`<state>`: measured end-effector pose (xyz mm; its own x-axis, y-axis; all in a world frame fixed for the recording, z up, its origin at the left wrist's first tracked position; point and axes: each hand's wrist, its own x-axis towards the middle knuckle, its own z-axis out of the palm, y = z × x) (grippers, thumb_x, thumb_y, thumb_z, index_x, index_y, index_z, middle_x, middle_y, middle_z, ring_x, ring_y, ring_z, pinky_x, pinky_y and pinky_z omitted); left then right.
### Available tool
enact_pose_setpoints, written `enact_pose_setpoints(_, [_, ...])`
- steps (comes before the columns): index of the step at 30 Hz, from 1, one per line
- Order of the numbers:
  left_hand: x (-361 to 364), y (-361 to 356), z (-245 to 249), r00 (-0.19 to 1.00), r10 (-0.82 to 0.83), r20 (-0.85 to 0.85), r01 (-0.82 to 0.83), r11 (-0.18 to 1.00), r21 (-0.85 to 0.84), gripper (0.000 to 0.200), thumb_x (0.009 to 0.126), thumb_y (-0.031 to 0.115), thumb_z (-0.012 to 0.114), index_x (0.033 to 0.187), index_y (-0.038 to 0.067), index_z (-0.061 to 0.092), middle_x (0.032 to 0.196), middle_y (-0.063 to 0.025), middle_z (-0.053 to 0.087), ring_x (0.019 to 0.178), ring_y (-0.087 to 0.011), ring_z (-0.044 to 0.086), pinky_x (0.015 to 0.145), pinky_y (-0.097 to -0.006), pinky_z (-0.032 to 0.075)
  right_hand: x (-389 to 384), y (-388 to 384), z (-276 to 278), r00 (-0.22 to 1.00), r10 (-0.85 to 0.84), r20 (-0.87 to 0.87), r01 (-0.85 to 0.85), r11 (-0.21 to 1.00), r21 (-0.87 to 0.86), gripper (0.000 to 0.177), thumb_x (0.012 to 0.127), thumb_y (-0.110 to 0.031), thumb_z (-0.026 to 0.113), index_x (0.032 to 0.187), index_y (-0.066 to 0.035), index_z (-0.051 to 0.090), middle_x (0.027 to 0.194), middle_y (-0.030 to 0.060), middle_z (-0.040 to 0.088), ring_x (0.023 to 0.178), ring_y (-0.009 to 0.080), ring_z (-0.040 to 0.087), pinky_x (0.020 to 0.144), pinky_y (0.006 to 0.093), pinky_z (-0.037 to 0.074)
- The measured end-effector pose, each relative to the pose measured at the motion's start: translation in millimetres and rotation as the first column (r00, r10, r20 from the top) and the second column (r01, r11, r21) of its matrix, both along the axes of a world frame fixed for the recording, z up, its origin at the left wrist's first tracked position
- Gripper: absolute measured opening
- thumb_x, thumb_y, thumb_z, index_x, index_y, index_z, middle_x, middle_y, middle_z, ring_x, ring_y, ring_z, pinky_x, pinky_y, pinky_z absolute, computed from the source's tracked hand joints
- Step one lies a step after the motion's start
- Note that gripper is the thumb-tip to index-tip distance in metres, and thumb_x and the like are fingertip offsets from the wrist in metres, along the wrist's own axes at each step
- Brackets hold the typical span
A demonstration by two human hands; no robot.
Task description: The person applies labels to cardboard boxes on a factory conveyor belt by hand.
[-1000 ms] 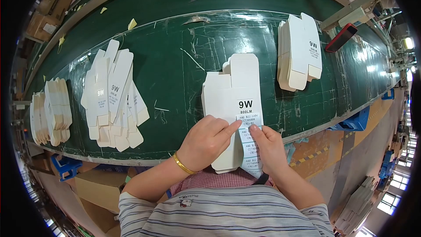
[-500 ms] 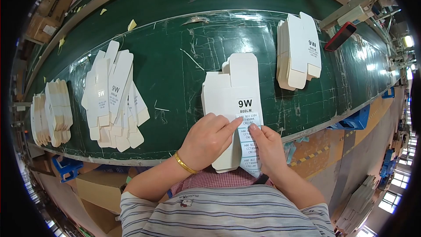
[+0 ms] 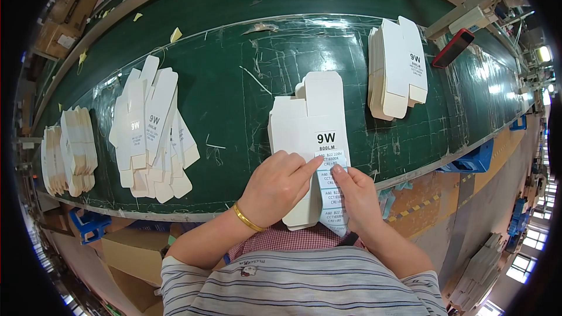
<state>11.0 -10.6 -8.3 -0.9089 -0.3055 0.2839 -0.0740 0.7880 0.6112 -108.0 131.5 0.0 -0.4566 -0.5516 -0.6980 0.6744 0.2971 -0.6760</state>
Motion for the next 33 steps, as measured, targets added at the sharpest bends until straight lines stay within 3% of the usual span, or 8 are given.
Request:
enact_pose_setpoints(21, [-2.0, -0.1, -0.2, 1.000, 0.003, 0.005, -0.003, 1.000, -0.011, 0.034, 0.078, 0.003, 0.067, 0.112, 0.003, 0.068, 0.078, -0.0059, 0.054, 0.070, -0.0220, 0.053, 0.064, -0.0336, 0.046, -3.1, 0.4, -2.9, 0.999, 0.006, 0.032, -0.005, 1.000, -0.010, 0.023, 0.100, -0.020, 0.055, 0.101, 0.001, 0.063, 0.087, 0.0040, 0.068, 0.069, 0.0062, 0.061, 0.060, 0.0215, 0.050])
enact_pose_setpoints(33, [-3.7, -1.1, 3.1, 1.000, -0.015, 0.028, 0.016, 0.999, -0.036, 0.033, 0.078, 0.003, 0.067, 0.111, 0.003, 0.067, 0.078, -0.0057, 0.054, 0.070, -0.0218, 0.052, 0.063, -0.0333, 0.046, -5.4, 1.5, -3.7, 0.994, 0.080, -0.068, -0.079, 0.997, 0.016, 0.028, 0.100, -0.022, 0.055, 0.099, 0.004, 0.063, 0.082, 0.0027, 0.064, 0.065, 0.0046, 0.054, 0.056, 0.0213, 0.045])
